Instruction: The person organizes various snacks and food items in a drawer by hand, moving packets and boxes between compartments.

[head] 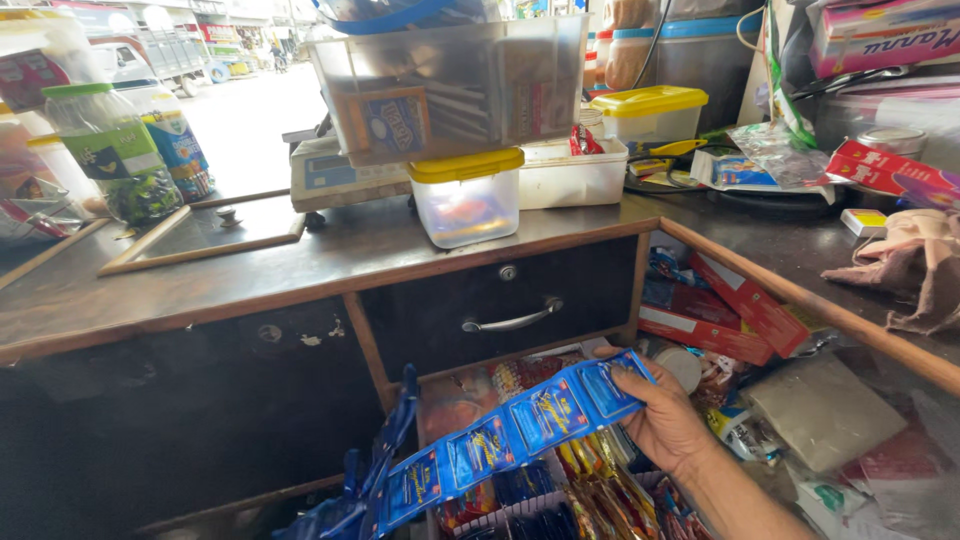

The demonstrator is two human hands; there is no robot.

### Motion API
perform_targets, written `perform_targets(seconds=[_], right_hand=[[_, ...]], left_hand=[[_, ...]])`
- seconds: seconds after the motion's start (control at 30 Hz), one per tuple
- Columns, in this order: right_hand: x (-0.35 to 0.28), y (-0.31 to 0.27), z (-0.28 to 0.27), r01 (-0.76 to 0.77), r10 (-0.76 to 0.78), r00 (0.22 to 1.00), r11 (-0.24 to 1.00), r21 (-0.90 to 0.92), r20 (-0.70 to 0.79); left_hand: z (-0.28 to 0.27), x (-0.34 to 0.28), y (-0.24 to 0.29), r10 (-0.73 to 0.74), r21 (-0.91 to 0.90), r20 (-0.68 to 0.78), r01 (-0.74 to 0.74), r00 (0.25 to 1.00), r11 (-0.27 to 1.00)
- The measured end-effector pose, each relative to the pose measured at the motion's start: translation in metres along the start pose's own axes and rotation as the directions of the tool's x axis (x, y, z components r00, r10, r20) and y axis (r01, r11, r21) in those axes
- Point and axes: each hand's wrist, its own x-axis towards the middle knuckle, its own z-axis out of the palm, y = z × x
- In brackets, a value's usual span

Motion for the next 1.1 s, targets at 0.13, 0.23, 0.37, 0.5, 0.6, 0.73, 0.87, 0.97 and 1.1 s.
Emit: perform_targets(seconds=[0.13,0.23,0.37,0.5,0.6,0.73,0.87,0.97,1.1], right_hand=[[-0.001,0.005,0.005,-0.078,0.083,0.985,0.996,-0.036,0.151],[-0.006,0.010,0.009,-0.135,0.152,0.967,0.986,-0.097,0.205],[-0.008,0.012,0.014,-0.165,0.190,0.951,0.979,-0.118,0.246],[-0.008,0.010,0.015,-0.168,0.187,0.954,0.981,-0.098,0.233],[-0.007,0.008,0.013,-0.167,0.198,0.947,0.976,-0.138,0.254],[0.001,0.008,0.005,-0.111,0.204,0.953,0.924,-0.367,0.224],[0.005,0.010,0.009,-0.067,0.274,0.929,0.788,-0.612,0.250],[-0.001,0.016,0.013,-0.101,0.327,0.910,0.770,-0.630,0.254],[-0.002,0.027,0.017,-0.037,0.374,0.874,0.687,-0.725,0.310]], left_hand=[[-0.008,0.008,0.008,0.209,0.069,0.227,-0.230,0.951,0.971],[0.026,-0.067,0.010,0.102,0.043,0.632,-0.166,0.768,0.985],[0.064,-0.152,0.038,0.007,0.040,0.986,-0.279,0.164,0.959],[0.096,-0.190,0.040,-0.157,0.124,0.987,-0.471,-0.032,0.873],[0.110,-0.190,0.020,-0.218,0.161,0.973,-0.453,-0.077,0.877],[0.117,-0.186,-0.009,-0.272,0.244,0.962,-0.340,-0.038,0.908],[0.119,-0.182,-0.013,-0.253,0.229,0.965,-0.264,-0.061,0.937],[0.116,-0.187,-0.011,-0.271,0.246,0.961,-0.270,-0.057,0.931],[0.104,-0.197,0.004,-0.142,0.096,0.988,-0.460,-0.067,0.883]])
